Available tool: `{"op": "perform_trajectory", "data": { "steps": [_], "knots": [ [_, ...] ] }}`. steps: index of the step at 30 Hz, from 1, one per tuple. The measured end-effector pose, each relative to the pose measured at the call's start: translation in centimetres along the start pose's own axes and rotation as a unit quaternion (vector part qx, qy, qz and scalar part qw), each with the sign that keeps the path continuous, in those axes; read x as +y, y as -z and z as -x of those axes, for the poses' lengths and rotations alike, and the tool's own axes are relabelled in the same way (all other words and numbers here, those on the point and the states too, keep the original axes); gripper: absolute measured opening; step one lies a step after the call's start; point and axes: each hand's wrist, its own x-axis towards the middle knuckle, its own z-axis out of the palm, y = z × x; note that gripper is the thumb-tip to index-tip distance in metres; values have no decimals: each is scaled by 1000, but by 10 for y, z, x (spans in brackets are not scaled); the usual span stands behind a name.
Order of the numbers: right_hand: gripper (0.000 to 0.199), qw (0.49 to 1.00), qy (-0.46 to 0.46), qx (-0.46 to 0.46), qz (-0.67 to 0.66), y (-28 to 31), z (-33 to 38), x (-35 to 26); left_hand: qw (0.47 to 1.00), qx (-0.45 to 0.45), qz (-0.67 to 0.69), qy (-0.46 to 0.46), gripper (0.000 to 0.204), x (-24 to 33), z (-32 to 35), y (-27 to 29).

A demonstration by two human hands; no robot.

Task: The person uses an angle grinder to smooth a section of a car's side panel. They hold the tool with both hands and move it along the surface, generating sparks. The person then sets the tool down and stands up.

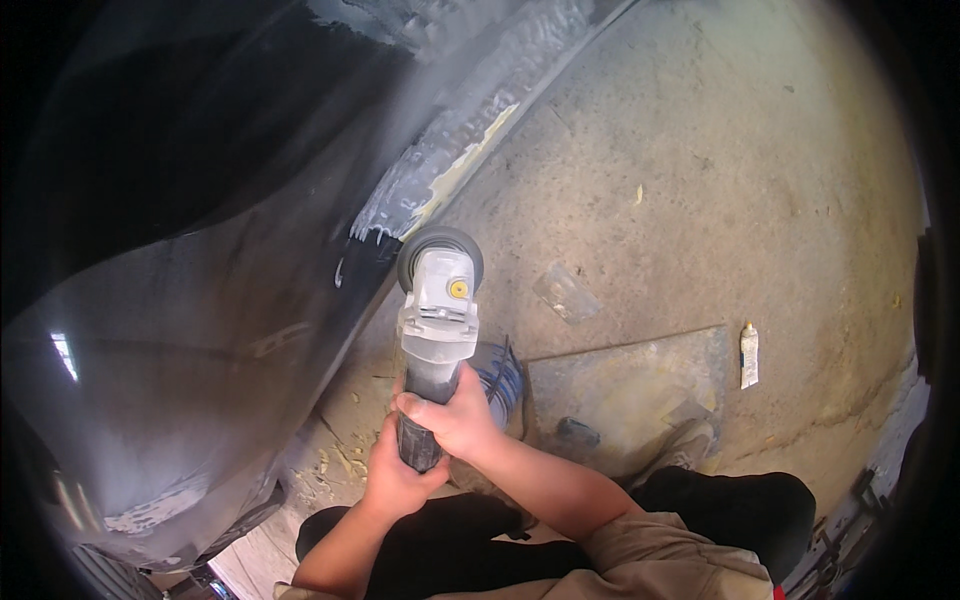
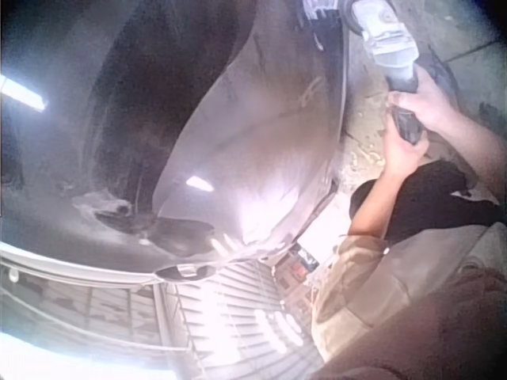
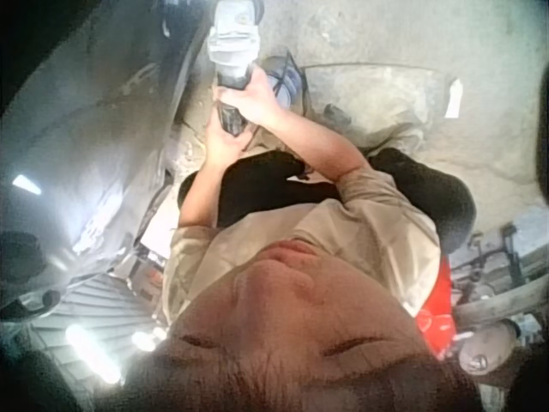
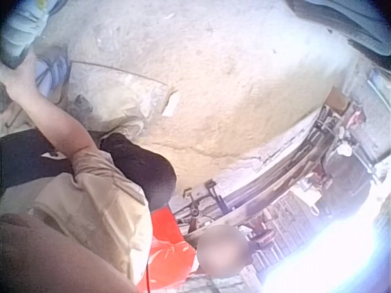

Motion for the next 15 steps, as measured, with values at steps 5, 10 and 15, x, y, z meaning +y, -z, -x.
{"op": "perform_trajectory", "data": {
  "steps": [5, 10, 15],
  "knots": [
    [41, 999, 20, 12, 27, -3, -6, 4, 1000, 9, -4, 9, 77, -9, -2, 2],
    [42, 1000, 8, 12, -5, -3, -7, 7, 999, 2, -42, 11, 79, -15, -4, 4],
    [42, 999, 11, 28, 37, -9, -7, 0, 999, 13, -29, 4, 78, -9, -5, 6]
  ]
}}
